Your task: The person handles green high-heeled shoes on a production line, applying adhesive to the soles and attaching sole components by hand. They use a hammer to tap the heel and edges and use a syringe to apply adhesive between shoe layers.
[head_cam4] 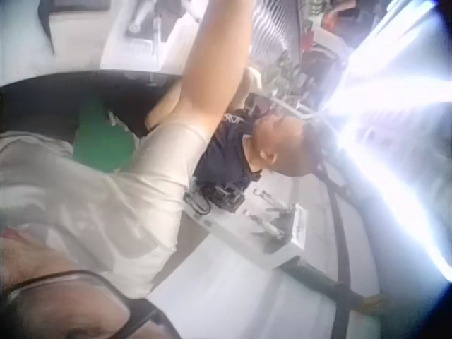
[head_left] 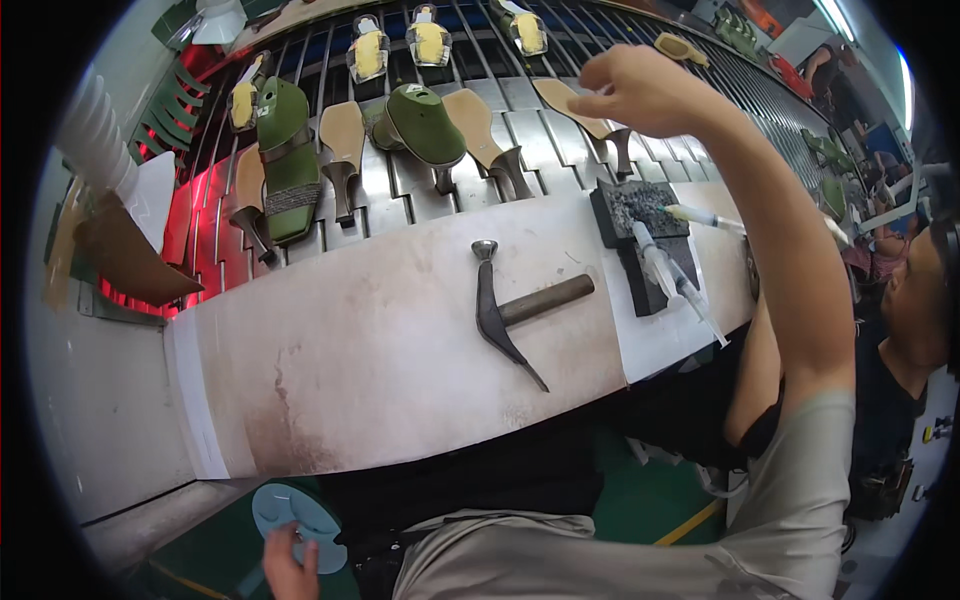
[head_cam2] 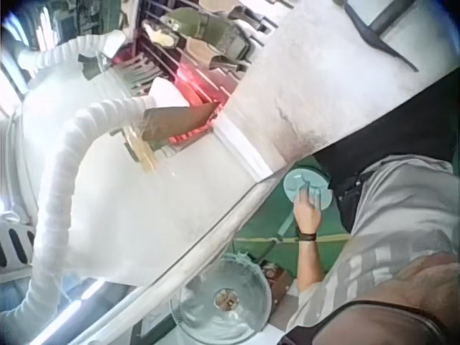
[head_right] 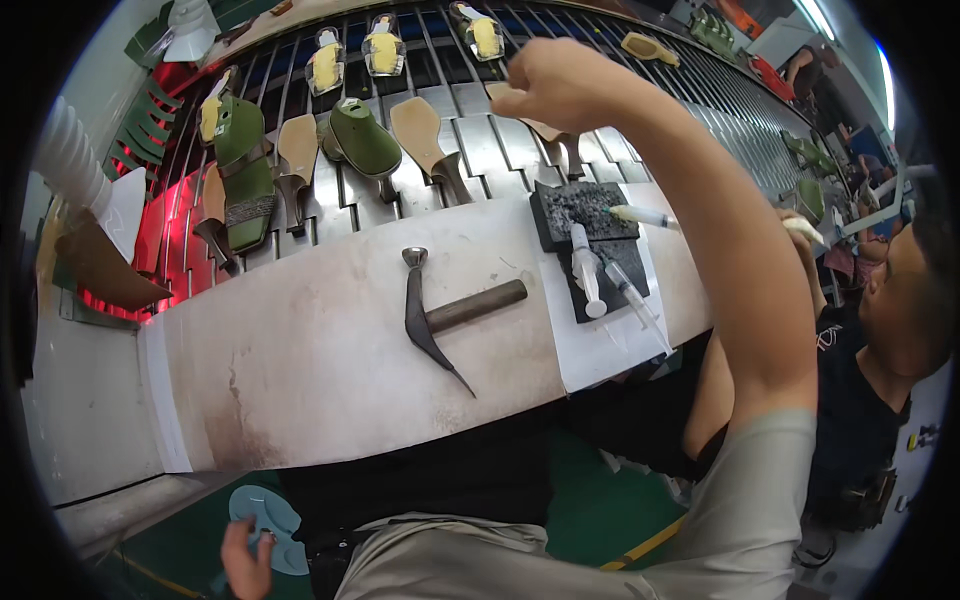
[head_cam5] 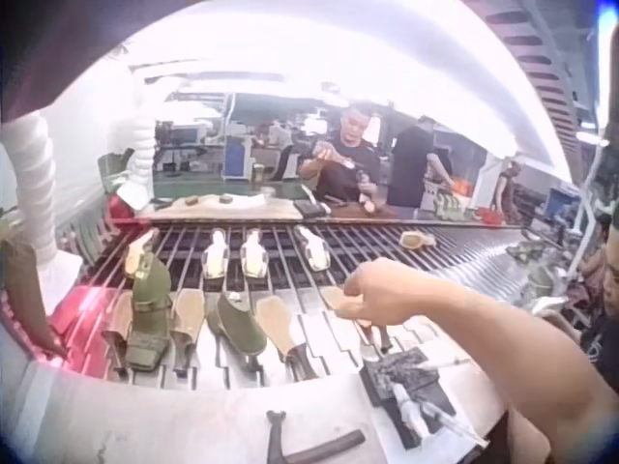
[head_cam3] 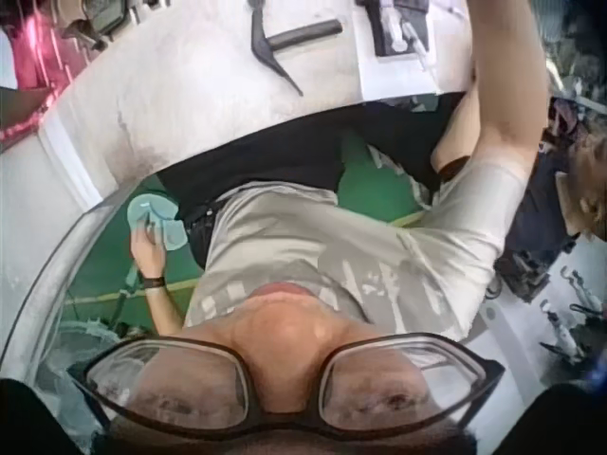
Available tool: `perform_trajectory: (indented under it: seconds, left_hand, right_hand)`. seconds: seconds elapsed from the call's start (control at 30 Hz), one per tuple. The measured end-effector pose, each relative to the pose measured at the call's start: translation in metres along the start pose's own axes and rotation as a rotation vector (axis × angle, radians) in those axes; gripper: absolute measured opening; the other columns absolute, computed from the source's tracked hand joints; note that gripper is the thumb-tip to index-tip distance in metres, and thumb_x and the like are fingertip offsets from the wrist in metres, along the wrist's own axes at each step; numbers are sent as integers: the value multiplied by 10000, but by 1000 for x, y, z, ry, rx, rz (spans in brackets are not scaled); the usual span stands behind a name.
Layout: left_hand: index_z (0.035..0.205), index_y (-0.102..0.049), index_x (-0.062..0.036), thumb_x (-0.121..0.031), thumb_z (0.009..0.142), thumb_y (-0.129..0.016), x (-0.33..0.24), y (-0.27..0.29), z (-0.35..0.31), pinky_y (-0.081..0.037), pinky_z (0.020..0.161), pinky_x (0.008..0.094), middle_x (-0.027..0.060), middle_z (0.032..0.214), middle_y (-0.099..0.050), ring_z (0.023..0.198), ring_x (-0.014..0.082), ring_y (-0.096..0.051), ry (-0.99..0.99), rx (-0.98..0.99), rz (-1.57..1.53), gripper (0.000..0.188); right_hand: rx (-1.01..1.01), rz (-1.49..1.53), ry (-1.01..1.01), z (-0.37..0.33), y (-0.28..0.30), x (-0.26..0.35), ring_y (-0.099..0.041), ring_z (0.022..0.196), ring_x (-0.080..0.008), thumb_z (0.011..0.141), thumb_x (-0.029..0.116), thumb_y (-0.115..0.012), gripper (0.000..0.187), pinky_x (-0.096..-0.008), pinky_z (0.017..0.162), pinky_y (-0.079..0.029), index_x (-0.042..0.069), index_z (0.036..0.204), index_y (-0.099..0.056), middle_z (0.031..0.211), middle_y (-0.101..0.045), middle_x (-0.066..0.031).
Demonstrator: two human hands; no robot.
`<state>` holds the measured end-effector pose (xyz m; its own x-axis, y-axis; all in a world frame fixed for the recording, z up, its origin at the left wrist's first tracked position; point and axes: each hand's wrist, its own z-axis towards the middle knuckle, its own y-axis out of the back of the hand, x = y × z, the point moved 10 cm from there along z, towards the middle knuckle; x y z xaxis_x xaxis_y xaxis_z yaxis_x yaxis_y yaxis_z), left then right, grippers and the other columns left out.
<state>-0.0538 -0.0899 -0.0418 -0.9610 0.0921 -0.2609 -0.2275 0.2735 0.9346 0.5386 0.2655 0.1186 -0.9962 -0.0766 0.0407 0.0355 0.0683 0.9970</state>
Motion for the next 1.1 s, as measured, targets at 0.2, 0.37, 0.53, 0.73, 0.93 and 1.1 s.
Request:
perform_trajectory:
  seconds: [0.2, 0.37, 0.53, 0.73, 0.93, 1.1]
  left_hand:
    - [1062, -698, 17, -90, 949, -678, -58, 75, 96, -489, 640, 320, 129, 830, -676, 706, 256, -653, -55, -348, -568, 157]
    - [999, -696, 9, -59, 864, -736, -96, 56, 157, -402, 560, 384, 121, 729, -583, 596, 279, -550, -286, -376, -381, 157]
    - [1134, -731, 10, -48, 936, -743, -113, 63, 171, -529, 640, 424, 174, 835, -670, 687, 338, -643, -338, -374, -232, 207]
    - [1028, -743, 7, -37, 923, -761, -113, 71, 188, -515, 565, 417, 154, 777, -656, 623, 323, -607, -303, -327, -196, 116]
    - [1020, -731, 22, -41, 916, -757, -106, 71, 188, -528, 572, 417, 165, 784, -670, 633, 334, -628, -310, -320, -242, 124]
    - [1012, -728, 25, -54, 920, -753, -101, 79, 183, -520, 573, 416, 159, 785, -660, 647, 334, -628, -365, -377, -306, 124]
  right_hand:
    - [392, -449, -94, 100, -133, -77, -760, 1041, -350, 696, 252, -882, 402, -438, 892, -608, 20, 1020, -830, 1079, -790, -192]
    - [204, -429, -202, 144, -174, -129, -731, 1121, -394, 848, 149, -684, 397, -452, 966, -588, -80, 1169, -728, 1156, -741, -290]
    - [-256, -40, -484, 205, -93, -218, -683, 1149, -480, 943, 252, -572, 384, -514, 1020, -535, -67, 1080, -736, 1164, -718, -329]
    - [-313, -86, -326, 342, -80, -183, -625, 1250, -507, 993, 643, -585, 810, -527, 1034, -535, -99, 1311, -528, 1337, -614, -372]
    - [-349, -113, -481, 373, -130, -126, -631, 1249, -506, 867, 600, -791, 909, -554, 1063, -523, 30, 1463, -410, 1391, -566, -341]
    - [-324, -207, -460, 306, -93, -84, -617, 1249, -494, 864, 456, -804, 776, -606, 1027, -513, 71, 1444, -458, 1374, -560, -305]
